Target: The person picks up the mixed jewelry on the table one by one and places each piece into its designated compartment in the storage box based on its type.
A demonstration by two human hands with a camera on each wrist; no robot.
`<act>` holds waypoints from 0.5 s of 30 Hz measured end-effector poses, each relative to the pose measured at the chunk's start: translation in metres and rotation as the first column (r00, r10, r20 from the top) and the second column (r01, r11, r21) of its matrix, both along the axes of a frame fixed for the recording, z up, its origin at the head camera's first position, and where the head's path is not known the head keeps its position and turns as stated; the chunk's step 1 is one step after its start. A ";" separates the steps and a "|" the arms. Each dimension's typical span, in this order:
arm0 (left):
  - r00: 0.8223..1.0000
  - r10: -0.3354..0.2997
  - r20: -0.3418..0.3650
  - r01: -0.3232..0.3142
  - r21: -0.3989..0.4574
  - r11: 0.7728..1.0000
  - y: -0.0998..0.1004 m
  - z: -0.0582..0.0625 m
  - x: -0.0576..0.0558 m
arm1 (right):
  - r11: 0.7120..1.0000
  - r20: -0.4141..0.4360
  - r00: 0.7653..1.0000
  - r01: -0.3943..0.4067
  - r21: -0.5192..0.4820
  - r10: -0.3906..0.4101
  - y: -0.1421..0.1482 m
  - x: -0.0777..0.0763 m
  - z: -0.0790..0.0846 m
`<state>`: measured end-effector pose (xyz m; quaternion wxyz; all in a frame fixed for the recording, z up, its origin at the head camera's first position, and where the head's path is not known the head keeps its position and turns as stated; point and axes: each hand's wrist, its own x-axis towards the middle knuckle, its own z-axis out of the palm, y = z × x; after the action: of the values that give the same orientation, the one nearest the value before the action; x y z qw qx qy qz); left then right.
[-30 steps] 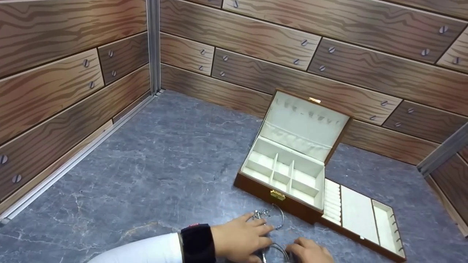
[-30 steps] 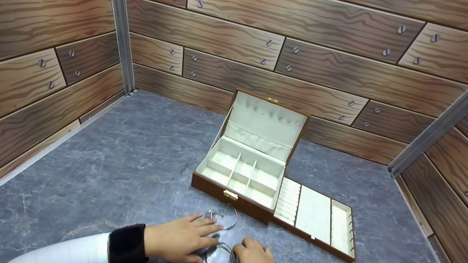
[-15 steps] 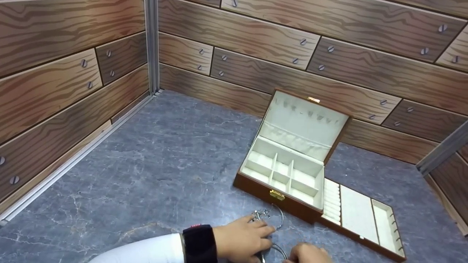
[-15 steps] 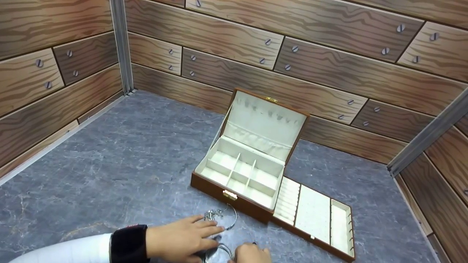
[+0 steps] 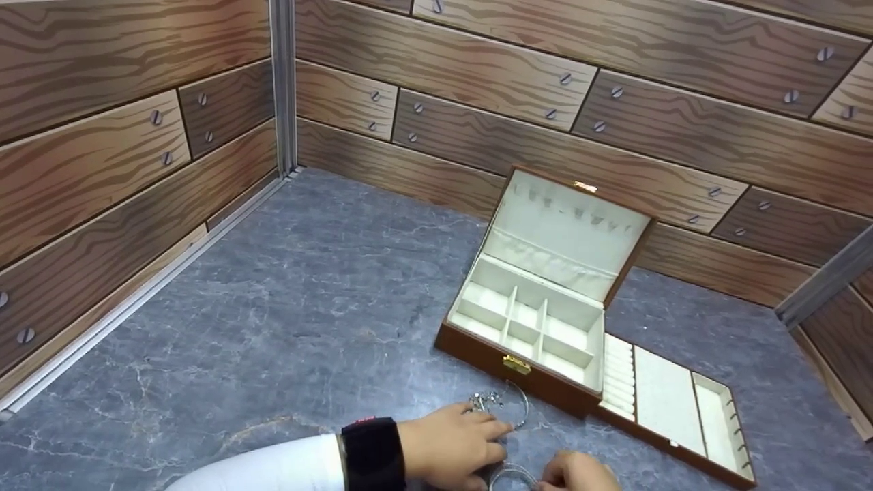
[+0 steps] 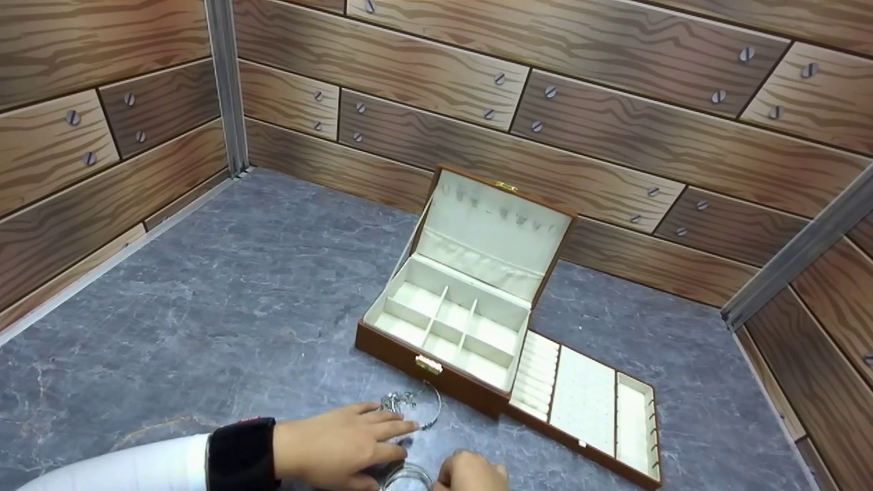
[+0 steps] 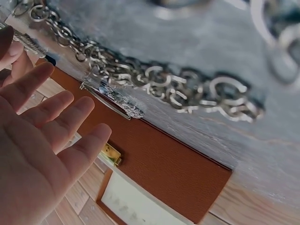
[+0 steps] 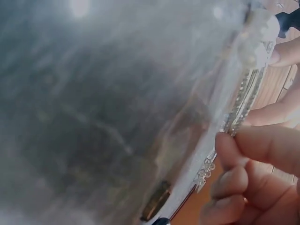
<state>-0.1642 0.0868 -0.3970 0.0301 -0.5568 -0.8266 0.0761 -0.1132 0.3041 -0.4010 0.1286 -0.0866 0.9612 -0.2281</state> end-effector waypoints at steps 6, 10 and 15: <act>1.000 0.015 0.000 -0.015 0.022 1.000 -0.001 0.000 -0.002 | 0.994 -0.087 0.993 -0.083 -0.068 0.077 0.006 -0.001 0.001; 1.000 0.031 -0.002 -0.031 0.053 0.998 0.001 0.000 -0.002 | 0.991 -0.148 0.984 -0.109 -0.073 0.097 0.007 -0.001 0.002; 0.999 0.036 0.011 -0.037 0.104 0.994 0.002 0.003 -0.002 | 0.990 -0.177 0.978 -0.121 -0.069 0.107 0.007 -0.002 0.005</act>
<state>-0.1659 0.0890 -0.3945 0.0540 -0.5396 -0.8396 0.0309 -0.1155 0.3114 -0.3959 0.0538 -0.1660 0.9524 -0.2500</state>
